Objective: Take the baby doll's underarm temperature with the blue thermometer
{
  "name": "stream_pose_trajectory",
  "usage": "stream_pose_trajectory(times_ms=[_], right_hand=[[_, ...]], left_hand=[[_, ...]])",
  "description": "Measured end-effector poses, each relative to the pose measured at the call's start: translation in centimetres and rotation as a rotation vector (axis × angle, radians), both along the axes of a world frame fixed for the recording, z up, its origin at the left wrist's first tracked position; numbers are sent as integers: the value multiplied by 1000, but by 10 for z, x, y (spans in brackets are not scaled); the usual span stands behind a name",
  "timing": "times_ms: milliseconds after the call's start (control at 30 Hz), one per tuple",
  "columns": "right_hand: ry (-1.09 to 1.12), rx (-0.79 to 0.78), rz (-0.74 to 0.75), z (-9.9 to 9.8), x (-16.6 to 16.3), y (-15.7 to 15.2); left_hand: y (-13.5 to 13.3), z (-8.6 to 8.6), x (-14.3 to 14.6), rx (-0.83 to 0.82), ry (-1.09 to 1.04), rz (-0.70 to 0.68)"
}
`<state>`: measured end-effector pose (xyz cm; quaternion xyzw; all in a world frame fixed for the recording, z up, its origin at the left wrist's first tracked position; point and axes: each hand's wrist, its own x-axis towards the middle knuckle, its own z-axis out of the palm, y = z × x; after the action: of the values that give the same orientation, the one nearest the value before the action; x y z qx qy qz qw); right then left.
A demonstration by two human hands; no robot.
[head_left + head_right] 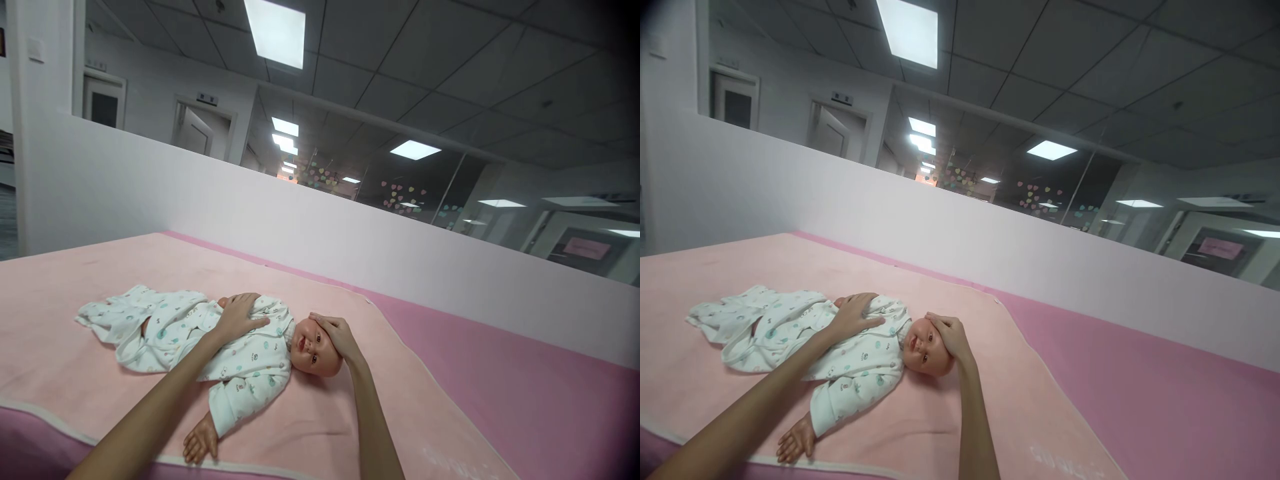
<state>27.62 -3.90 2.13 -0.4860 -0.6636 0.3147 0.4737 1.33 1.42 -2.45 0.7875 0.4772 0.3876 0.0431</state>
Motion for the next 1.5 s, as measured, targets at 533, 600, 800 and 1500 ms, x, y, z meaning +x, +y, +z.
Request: stream_pose_trajectory(times_ms=[533, 600, 800, 1500], right_hand=[[114, 15, -6, -8, 10, 0], [106, 19, 7, -8, 10, -2], [72, -13, 33, -5, 6, -8], [109, 67, -25, -18, 11, 1]], left_hand=[[0, -1, -1, 7, -4, -5], [1, -2, -1, 9, -7, -8], [1, -2, -1, 11, -16, -11], [-2, 1, 0, 0, -35, -11]])
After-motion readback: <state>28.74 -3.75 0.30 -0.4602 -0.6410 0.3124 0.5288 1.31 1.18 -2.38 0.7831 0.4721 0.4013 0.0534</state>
